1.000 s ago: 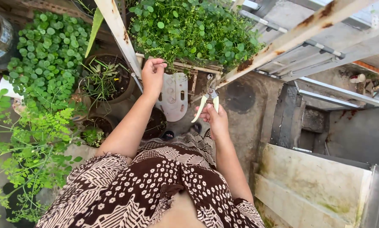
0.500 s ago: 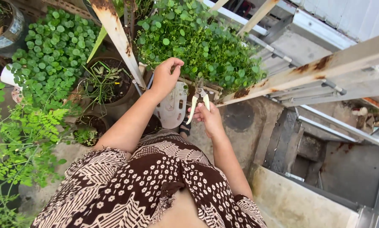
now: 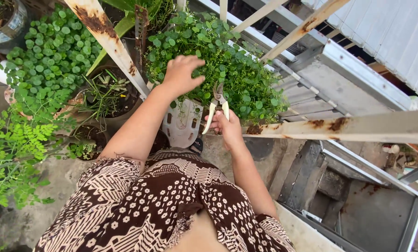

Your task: Using garden shears to cut and harvest small leafy green plants from pots on a balcony.

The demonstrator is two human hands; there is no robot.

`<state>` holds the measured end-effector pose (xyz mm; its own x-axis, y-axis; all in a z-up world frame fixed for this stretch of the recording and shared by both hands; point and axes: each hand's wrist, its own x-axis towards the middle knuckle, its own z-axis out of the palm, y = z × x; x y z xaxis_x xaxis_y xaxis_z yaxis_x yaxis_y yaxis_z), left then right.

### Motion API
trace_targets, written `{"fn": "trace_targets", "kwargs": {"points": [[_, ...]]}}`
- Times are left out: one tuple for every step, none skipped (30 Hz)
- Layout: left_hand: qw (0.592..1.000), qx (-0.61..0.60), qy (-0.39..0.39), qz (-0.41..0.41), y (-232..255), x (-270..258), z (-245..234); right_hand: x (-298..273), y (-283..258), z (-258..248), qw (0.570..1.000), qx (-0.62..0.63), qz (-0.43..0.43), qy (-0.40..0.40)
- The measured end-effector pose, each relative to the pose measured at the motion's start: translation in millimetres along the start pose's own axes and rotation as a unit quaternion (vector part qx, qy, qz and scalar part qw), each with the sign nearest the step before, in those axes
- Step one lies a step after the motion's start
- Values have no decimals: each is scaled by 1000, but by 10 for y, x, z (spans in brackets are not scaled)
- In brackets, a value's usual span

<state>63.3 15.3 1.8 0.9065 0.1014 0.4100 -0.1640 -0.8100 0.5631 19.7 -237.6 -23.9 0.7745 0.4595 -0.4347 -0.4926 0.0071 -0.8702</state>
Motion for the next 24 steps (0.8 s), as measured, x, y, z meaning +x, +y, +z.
{"fn": "trace_targets", "kwargs": {"points": [[1000, 2, 1, -6, 25, -20, -36, 36, 35, -28, 1000, -2, 4, -4], [987, 38, -136, -76, 50, -43, -72, 70, 72, -57, 1000, 3, 7, -4], [949, 72, -272, -144, 83, -70, -101, 88, 118, -85, 1000, 9, 11, -1], [948, 71, -273, -148, -11, -136, -97, 85, 130, -99, 1000, 8, 15, -3], [941, 113, -280, -151, -102, -196, -94, 83, 136, -117, 1000, -8, 22, 1], [933, 154, -287, -154, -187, -259, -94, 77, 140, -134, 999, -24, 30, 6], [933, 155, -285, -155, -279, -280, -103, 80, 141, -148, 999, -24, 28, 4], [934, 152, -282, -158, -368, -300, -114, 82, 141, -163, 999, -21, 32, 1], [934, 148, -281, -160, -450, -333, -119, 63, 151, -180, 999, -16, 37, 0], [934, 149, -281, -160, -416, -306, -161, 84, 152, -197, 999, -15, 37, 0], [934, 138, -286, -163, -369, -313, -195, 76, 166, -220, 999, -17, 33, 1], [934, 128, -290, -166, -322, -319, -230, 69, 180, -244, 999, -18, 29, 2], [934, 128, -291, -167, -105, -226, -349, 49, 165, -252, 999, -18, 30, 1], [919, 133, -330, -168, 114, -128, -469, 30, 146, -260, 999, -15, 36, 3], [904, 140, -368, -165, 322, 4, -590, 33, 121, -261, 999, -10, 38, 7], [904, 142, -368, -162, 290, 60, -527, 62, 115, -256, 999, -8, 35, 9], [952, 105, -269, -101, 268, 80, -463, 66, 117, -258, 1000, -8, 29, 3], [983, 67, -164, -39, 243, 98, -400, 70, 122, -258, 1000, -8, 23, -3], [983, 66, -165, -41, 77, 144, -199, 83, 106, -237, 1000, -8, 25, -3], [992, -58, -88, -67, -90, 189, 2, 96, 90, -215, 1000, 1, 25, -3], [979, -181, -9, -89, -257, 262, 205, 123, 64, -191, 1000, 11, 23, -1], [979, -182, -10, -88, -415, 249, 399, 130, 65, -157, 1000, 11, 22, 1], [973, -177, 12, -151, -572, 246, 594, 152, 49, -135, 1000, 12, 18, 0], [961, -171, 34, -214, -729, 246, 787, 174, 33, -110, 1000, 12, 13, -1]]}}
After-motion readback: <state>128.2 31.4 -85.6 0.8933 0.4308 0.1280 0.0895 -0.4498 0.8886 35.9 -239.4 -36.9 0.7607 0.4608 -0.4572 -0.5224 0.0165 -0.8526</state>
